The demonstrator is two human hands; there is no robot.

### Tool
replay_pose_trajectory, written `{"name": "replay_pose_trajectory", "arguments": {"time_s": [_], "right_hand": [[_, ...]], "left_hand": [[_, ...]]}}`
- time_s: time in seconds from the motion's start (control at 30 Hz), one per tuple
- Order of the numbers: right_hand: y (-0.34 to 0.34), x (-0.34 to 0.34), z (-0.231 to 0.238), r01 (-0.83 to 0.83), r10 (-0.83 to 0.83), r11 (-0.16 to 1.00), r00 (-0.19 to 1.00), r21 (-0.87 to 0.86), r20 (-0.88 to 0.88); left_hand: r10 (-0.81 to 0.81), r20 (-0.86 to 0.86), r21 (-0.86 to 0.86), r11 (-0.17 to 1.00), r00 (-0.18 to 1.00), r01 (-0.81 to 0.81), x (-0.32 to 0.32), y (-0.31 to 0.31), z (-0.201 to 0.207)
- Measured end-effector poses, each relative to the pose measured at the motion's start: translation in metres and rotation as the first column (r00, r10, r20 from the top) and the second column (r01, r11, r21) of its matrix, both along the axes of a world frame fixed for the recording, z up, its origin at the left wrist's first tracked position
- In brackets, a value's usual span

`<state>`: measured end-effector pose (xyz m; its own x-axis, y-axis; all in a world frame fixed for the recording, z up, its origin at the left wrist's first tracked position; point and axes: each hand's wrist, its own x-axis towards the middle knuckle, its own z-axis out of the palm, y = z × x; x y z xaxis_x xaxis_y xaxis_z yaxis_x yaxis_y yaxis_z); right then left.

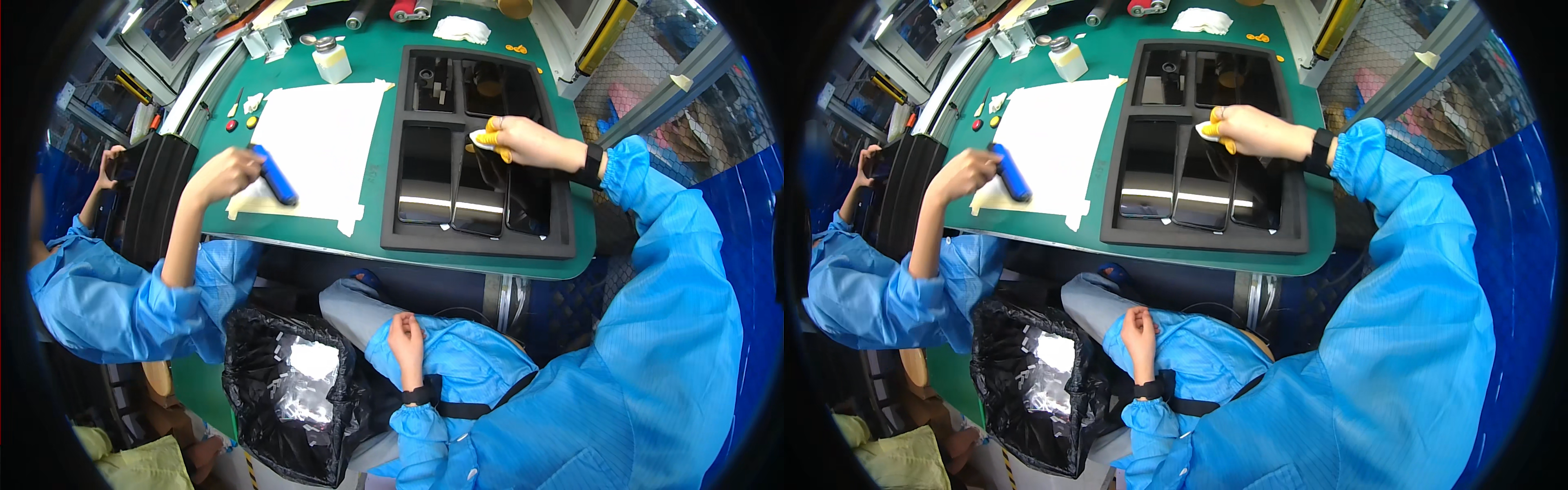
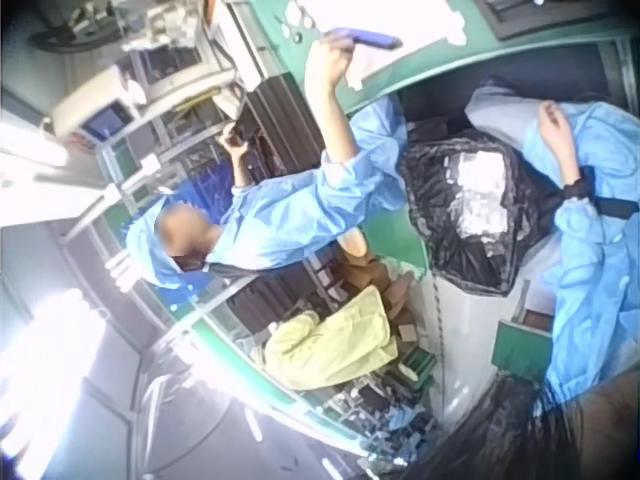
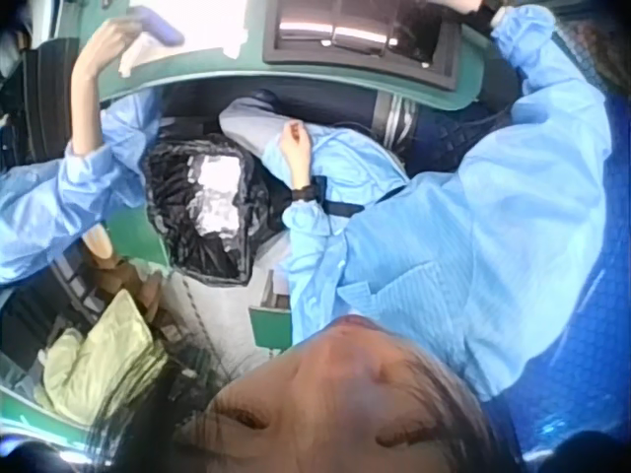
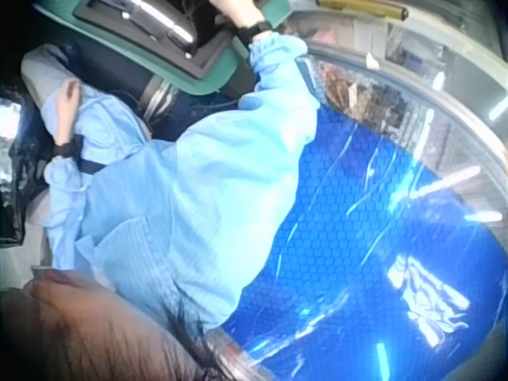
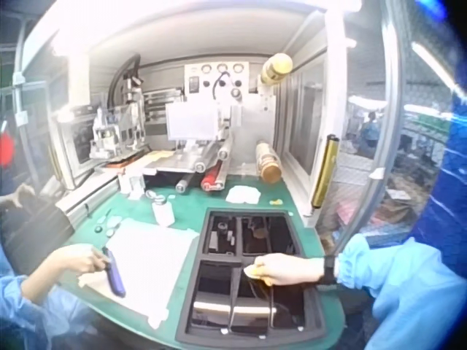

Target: The recorder is cleaning multiple electronic screens in a tray using a cloth in a factory setting.

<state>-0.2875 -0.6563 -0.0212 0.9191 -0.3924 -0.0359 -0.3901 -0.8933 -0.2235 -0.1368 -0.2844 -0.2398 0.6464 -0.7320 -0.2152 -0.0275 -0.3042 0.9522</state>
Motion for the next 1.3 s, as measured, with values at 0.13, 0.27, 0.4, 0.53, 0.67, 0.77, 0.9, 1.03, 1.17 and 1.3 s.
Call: {"name": "replay_pose_trajectory", "arguments": {"time_s": [0.13,0.27,0.4,0.53,0.67,0.77,0.9,1.03,1.17,1.3], "right_hand": [[0.070,-0.013,0.003,-0.416,0.416,0.909,0.907,-0.009,0.071],[0.079,-0.020,0.013,-0.355,0.357,0.927,0.934,0.120,0.002],[0.026,-0.024,-0.008,-0.157,0.159,0.987,0.986,-0.026,0.051],[0.090,-0.020,0.005,-0.424,0.424,0.905,0.906,0.047,0.007],[0.067,-0.030,0.009,-0.258,0.266,0.946,0.964,0.195,-0.015],[0.011,-0.029,-0.002,-0.087,0.085,0.996,0.992,-0.018,-0.098],[0.071,-0.025,0.015,-0.327,0.325,0.945,0.943,0.020,0.067],[0.081,-0.037,0.012,-0.525,0.528,0.848,0.848,0.072,-0.044],[0.008,-0.062,-0.007,-0.095,0.097,0.991,0.995,-0.097,0.015],[0.030,-0.078,-0.001,-0.139,0.127,0.974,0.989,-0.181,-0.079]], "left_hand": [[0.027,-0.035,-0.022,0.999,0.999,-0.028,0.001,0.002,0.005],[-0.001,0.033,-0.050,0.999,0.999,0.003,-0.001,0.000,0.006],[-0.013,0.008,-0.059,0.998,1.000,0.014,-0.003,0.000,0.003],[-0.006,-0.019,-0.054,0.999,1.000,0.005,0.001,0.005,0.004],[-0.012,-0.010,-0.059,0.998,1.000,0.011,0.000,0.005,0.004],[-0.018,-0.023,-0.086,0.996,1.000,0.016,0.000,0.007,0.000],[0.012,-0.036,-0.086,0.996,0.999,-0.015,0.003,0.010,0.002],[0.001,-0.015,-0.082,0.997,1.000,-0.002,0.003,0.009,0.005],[-0.018,-0.004,-0.097,0.995,1.000,0.018,0.001,0.010,0.005],[0.010,-0.050,-0.124,0.992,0.999,-0.016,0.003,0.011,0.003]]}}
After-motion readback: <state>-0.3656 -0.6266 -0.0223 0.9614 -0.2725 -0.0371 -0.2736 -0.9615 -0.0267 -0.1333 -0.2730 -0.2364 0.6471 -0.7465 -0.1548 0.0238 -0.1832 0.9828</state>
